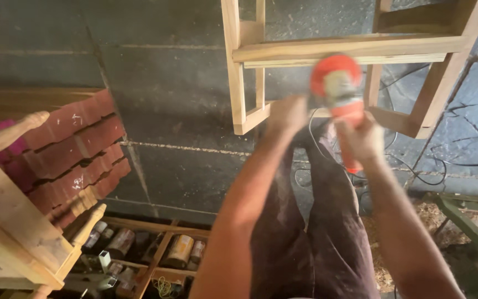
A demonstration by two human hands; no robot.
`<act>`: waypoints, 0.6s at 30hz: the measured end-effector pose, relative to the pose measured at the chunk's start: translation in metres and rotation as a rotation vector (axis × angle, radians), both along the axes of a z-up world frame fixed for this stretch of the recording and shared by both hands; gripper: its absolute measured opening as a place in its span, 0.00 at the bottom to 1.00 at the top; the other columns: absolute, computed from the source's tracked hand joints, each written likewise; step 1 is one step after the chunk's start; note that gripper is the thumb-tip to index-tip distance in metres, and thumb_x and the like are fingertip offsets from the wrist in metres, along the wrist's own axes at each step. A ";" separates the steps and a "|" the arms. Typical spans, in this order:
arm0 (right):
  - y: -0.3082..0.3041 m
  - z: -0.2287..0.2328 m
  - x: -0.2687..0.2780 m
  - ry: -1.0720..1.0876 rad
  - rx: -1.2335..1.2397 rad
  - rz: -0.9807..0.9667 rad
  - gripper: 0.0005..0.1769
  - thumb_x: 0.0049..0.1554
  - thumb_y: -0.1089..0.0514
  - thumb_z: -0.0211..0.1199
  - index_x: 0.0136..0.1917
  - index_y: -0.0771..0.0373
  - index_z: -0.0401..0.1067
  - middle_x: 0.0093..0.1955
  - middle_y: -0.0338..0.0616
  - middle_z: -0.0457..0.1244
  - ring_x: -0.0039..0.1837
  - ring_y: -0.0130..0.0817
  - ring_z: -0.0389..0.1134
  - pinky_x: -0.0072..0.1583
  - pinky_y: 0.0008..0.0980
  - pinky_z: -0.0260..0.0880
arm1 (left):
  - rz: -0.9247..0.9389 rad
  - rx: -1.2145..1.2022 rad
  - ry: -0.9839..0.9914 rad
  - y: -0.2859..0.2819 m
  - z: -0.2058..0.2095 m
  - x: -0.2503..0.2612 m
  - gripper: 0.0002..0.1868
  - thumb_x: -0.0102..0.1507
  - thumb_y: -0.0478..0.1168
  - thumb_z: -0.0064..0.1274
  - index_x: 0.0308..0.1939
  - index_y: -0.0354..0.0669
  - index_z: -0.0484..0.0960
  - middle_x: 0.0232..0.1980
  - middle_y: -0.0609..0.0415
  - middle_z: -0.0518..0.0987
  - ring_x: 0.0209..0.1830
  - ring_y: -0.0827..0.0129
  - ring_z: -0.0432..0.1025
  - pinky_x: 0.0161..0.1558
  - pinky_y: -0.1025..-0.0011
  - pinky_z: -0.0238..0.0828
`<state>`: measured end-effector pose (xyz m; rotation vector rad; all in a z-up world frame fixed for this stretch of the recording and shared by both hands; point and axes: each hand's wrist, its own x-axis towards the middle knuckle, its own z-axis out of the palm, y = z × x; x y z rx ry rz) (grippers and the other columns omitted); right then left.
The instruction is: The person uses an electric angle grinder with a sanding disc to smooth the surfaces of a wooden chair frame. They systematically sand the legs, crossbars, and seat of the chair, repositioning the tool to cover different areas.
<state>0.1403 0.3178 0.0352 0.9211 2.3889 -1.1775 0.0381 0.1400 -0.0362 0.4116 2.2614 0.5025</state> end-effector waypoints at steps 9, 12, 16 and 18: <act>-0.085 0.042 -0.082 -0.198 -0.179 0.157 0.36 0.49 0.34 0.67 0.57 0.66 0.72 0.47 0.59 0.70 0.53 0.54 0.72 0.56 0.49 0.68 | 0.222 -0.293 0.044 -0.104 0.019 -0.020 0.14 0.63 0.53 0.56 0.43 0.51 0.85 0.41 0.45 0.85 0.45 0.46 0.79 0.47 0.49 0.74; -0.057 0.044 -0.065 -0.056 -0.053 0.224 0.29 0.51 0.39 0.68 0.52 0.66 0.76 0.50 0.58 0.69 0.55 0.55 0.71 0.56 0.48 0.69 | 0.219 -0.162 -0.027 -0.080 0.019 -0.013 0.19 0.57 0.56 0.63 0.46 0.53 0.86 0.41 0.45 0.85 0.43 0.49 0.80 0.47 0.52 0.76; 0.000 0.029 -0.023 -0.382 -0.148 0.005 0.28 0.53 0.41 0.63 0.59 0.62 0.74 0.46 0.54 0.72 0.47 0.47 0.74 0.49 0.44 0.73 | 0.126 0.045 0.001 -0.007 0.020 0.002 0.23 0.55 0.43 0.60 0.55 0.58 0.86 0.43 0.46 0.86 0.42 0.52 0.82 0.47 0.54 0.78; 0.029 0.012 0.007 -0.205 -0.233 -0.132 0.31 0.52 0.41 0.65 0.61 0.63 0.73 0.47 0.52 0.71 0.48 0.41 0.73 0.51 0.39 0.73 | 0.029 -0.012 -0.026 0.024 0.030 0.004 0.20 0.55 0.49 0.62 0.50 0.53 0.86 0.43 0.46 0.85 0.43 0.52 0.81 0.46 0.50 0.75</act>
